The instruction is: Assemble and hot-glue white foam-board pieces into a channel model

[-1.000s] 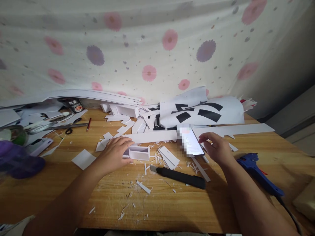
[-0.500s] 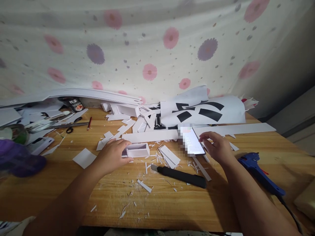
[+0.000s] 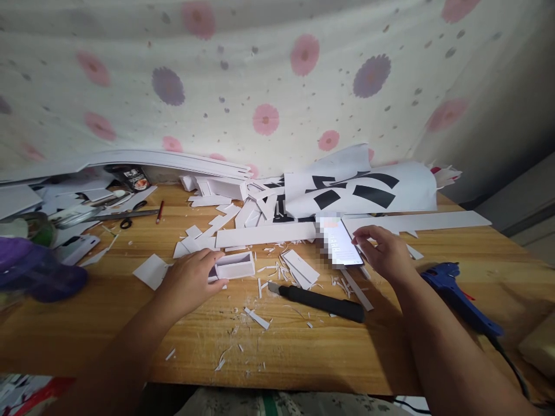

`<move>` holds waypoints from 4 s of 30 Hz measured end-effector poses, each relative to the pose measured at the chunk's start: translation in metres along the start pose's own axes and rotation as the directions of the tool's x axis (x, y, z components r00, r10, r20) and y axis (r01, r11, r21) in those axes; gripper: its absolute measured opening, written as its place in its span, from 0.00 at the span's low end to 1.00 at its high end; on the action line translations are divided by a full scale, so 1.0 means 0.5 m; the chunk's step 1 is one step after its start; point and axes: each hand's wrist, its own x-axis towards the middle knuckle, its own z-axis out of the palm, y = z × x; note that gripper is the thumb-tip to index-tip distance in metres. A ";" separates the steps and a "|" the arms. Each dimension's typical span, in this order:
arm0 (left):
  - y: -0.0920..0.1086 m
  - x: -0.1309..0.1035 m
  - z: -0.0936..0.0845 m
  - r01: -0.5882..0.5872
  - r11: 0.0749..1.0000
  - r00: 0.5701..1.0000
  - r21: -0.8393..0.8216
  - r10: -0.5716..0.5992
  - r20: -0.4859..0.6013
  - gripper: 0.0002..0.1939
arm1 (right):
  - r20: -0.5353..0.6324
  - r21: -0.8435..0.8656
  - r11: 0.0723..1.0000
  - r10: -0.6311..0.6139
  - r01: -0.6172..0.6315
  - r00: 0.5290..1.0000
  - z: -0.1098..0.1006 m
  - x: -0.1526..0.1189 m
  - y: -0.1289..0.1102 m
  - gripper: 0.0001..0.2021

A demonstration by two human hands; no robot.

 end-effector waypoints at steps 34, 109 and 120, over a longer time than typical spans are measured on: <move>-0.059 -0.027 -0.016 -0.011 0.995 1.000 -0.101 0.011 0.002 0.21 | -0.017 0.016 0.997 -0.075 0.076 0.997 0.010 0.004 0.013 0.05; 0.134 -0.031 0.006 -0.130 0.988 0.608 -0.089 0.009 -0.794 0.07 | 0.048 0.389 0.904 -0.213 0.178 0.976 0.150 -0.103 -0.292 0.15; 0.132 -0.034 0.006 -0.151 0.988 0.571 -0.041 0.053 -0.820 0.07 | 0.024 0.380 0.897 -0.254 0.226 0.967 0.149 -0.104 -0.300 0.15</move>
